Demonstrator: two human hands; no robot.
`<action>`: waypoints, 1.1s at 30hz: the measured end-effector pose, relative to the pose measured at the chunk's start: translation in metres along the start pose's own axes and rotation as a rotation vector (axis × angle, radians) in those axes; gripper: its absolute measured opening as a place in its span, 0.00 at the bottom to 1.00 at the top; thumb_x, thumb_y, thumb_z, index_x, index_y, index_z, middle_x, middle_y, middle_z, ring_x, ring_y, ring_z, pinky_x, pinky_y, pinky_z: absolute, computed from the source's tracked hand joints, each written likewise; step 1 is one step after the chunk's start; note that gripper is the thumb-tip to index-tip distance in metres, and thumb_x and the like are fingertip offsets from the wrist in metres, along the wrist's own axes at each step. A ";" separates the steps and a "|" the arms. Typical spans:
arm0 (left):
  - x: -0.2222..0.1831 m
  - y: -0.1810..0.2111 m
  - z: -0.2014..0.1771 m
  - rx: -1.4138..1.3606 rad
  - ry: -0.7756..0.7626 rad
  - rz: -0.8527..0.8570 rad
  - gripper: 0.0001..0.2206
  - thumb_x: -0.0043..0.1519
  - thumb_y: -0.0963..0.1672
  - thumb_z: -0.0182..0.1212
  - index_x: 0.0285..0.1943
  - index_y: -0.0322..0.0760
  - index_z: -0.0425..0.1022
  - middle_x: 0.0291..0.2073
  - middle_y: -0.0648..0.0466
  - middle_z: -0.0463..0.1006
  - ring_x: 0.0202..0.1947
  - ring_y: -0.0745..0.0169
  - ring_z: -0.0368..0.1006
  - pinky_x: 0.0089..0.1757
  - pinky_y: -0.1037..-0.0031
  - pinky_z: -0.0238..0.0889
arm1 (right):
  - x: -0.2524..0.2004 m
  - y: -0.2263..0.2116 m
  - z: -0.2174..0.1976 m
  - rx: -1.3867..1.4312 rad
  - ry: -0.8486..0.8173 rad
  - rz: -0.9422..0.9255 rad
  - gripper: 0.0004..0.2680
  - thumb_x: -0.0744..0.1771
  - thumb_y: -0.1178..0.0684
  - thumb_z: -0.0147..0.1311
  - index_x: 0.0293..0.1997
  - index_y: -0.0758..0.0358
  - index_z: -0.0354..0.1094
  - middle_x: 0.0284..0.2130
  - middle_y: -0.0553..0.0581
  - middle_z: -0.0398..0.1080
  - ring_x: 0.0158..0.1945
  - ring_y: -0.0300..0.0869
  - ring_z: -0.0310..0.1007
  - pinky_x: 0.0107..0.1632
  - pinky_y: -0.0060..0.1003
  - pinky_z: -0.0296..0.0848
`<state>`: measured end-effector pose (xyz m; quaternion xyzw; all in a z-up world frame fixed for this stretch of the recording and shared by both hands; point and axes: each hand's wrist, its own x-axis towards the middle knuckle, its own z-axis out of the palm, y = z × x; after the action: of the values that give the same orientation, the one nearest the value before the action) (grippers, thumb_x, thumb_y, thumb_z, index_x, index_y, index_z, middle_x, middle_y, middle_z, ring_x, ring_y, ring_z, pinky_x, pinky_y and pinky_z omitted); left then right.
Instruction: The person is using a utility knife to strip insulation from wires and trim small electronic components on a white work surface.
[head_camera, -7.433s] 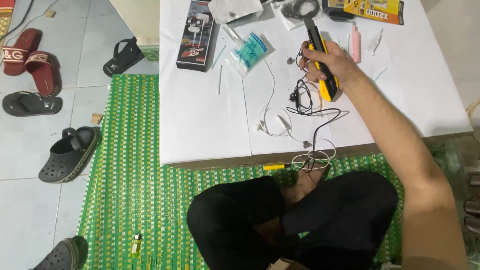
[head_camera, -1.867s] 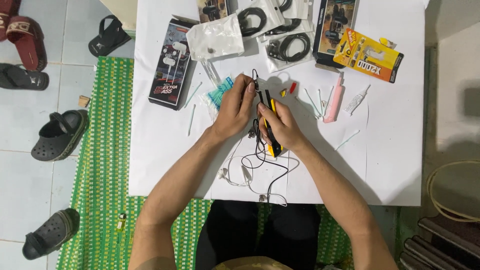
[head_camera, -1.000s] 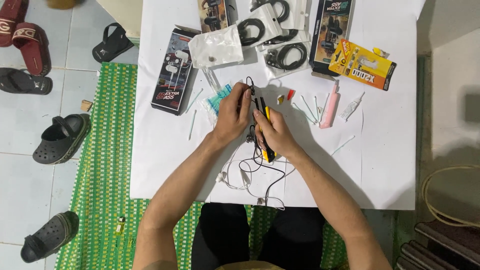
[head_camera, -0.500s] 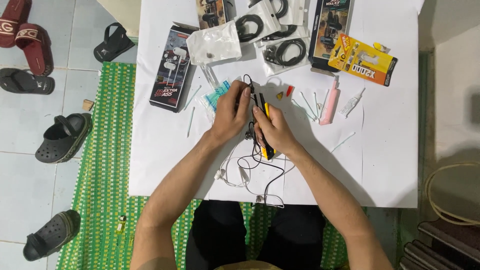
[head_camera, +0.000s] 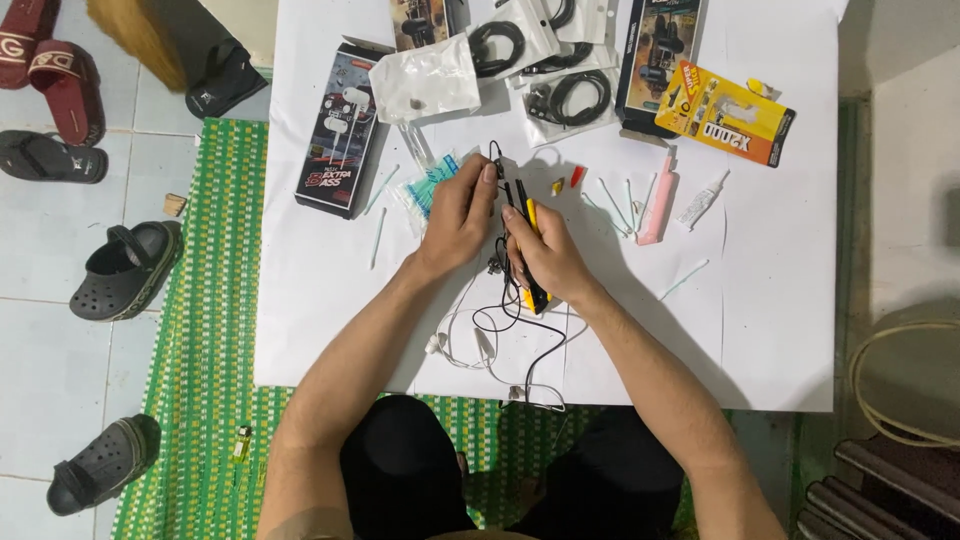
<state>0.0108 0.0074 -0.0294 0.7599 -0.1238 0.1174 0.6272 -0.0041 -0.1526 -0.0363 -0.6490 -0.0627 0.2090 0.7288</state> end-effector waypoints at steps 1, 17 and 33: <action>0.000 0.001 0.000 0.018 0.021 0.007 0.14 0.74 0.42 0.42 0.37 0.34 0.72 0.13 0.50 0.68 0.17 0.63 0.62 0.25 0.71 0.59 | -0.001 -0.001 0.000 -0.013 -0.005 0.002 0.15 0.74 0.51 0.44 0.28 0.63 0.59 0.09 0.56 0.60 0.07 0.42 0.64 0.13 0.32 0.65; 0.002 -0.006 -0.003 0.122 0.014 0.110 0.12 0.73 0.41 0.39 0.40 0.34 0.70 0.13 0.51 0.67 0.14 0.62 0.61 0.23 0.73 0.58 | 0.000 0.004 0.000 -0.063 -0.037 -0.011 0.13 0.74 0.52 0.42 0.31 0.65 0.60 0.08 0.56 0.59 0.06 0.42 0.63 0.12 0.30 0.63; -0.002 -0.002 0.000 0.151 -0.011 0.099 0.12 0.73 0.40 0.40 0.41 0.32 0.70 0.16 0.50 0.67 0.16 0.59 0.62 0.23 0.72 0.59 | 0.000 0.004 -0.001 -0.061 -0.026 -0.002 0.13 0.74 0.52 0.43 0.32 0.65 0.61 0.09 0.56 0.60 0.07 0.42 0.63 0.12 0.31 0.63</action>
<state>0.0093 0.0079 -0.0321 0.7987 -0.1555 0.1531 0.5608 -0.0047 -0.1534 -0.0406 -0.6683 -0.0792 0.2144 0.7079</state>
